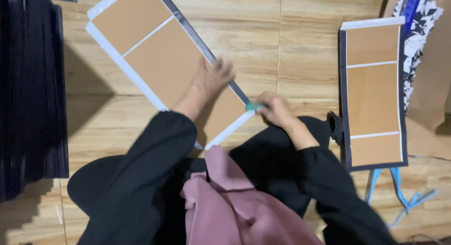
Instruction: Applying pressure or adhesive to the edges of cardboard folders using a manual smoothing tool
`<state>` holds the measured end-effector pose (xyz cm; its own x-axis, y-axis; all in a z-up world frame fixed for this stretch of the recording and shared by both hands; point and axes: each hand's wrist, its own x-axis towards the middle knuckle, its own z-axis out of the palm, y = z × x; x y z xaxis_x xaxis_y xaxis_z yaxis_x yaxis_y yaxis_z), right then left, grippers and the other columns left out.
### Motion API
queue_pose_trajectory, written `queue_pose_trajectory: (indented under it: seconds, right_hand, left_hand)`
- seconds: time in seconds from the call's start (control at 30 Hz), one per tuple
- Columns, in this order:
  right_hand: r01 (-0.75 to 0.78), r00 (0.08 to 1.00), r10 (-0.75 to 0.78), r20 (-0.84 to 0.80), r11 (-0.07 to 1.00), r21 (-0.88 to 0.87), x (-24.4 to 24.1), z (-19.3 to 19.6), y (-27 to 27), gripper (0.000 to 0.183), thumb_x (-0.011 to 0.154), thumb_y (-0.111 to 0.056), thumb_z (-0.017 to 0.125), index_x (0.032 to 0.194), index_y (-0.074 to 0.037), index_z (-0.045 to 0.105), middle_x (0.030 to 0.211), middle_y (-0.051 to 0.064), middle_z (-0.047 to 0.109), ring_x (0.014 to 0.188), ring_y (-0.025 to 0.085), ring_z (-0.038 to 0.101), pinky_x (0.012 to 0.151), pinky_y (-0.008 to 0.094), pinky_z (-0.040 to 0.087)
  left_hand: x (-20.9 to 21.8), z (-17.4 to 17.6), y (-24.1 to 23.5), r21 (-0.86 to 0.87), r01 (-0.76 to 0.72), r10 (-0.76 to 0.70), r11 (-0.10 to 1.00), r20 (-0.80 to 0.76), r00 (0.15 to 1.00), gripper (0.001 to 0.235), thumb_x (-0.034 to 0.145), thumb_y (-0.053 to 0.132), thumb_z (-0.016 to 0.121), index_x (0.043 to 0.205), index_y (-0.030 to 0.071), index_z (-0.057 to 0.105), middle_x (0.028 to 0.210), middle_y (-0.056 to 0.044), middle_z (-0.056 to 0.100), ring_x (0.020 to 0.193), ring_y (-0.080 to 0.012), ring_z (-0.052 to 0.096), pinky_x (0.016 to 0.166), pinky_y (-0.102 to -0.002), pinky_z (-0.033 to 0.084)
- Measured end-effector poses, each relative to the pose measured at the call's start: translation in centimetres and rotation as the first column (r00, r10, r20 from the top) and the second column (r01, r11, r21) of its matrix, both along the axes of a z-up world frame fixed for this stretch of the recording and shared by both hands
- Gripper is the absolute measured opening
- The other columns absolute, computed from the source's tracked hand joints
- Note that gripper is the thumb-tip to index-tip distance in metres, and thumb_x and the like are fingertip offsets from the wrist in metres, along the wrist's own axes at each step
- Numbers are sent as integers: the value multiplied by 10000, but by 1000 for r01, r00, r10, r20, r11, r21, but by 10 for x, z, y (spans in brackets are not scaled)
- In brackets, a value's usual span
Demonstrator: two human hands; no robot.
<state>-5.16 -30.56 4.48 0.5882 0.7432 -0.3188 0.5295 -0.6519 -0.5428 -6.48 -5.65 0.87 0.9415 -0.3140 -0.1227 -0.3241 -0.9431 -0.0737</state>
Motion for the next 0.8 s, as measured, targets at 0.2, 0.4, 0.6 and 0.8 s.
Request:
queue_pose_trajectory:
  seconds: [0.2,0.4,0.6,0.8]
  right_hand:
    - [772,583,-695,-422,310,555,54,-69,-37,248,831,-34,604,1054,-84,507,873,-33,549,739,12,543,683,148,482]
    - [808,481,-742,-468,168,565,66,-103,-47,228,868,-37,588,1044,-33,444,839,60,581,700,129,644,581,238,553]
    - [845,456,-708,-539,156,511,59,-82,-34,256,865,-64,605,1076,-40,461,852,45,567,706,90,625,619,199,544]
    - [868,460,-689,-561,218,446,55,-62,-24,276,813,-44,652,1056,-49,518,845,-10,565,706,25,594,650,147,527]
  left_hand:
    - [-2,21,-7,54,130,-117,990,-192,974,1190,175,324,928,1225,247,372,1338,-12,319,1267,-276,230,940,-631,304]
    - [-26,21,-27,35,194,-183,980,-208,961,1252,234,493,846,1320,278,262,1360,-11,254,1287,-290,195,958,-645,256]
    - [-64,-12,-48,-392,300,-259,870,154,953,732,873,621,53,1409,155,228,1435,-60,294,1348,-317,164,1027,-614,20]
    - [-66,-25,-50,-388,300,-181,871,313,932,545,922,498,165,1297,196,421,1283,-20,465,1264,-273,347,1043,-600,120]
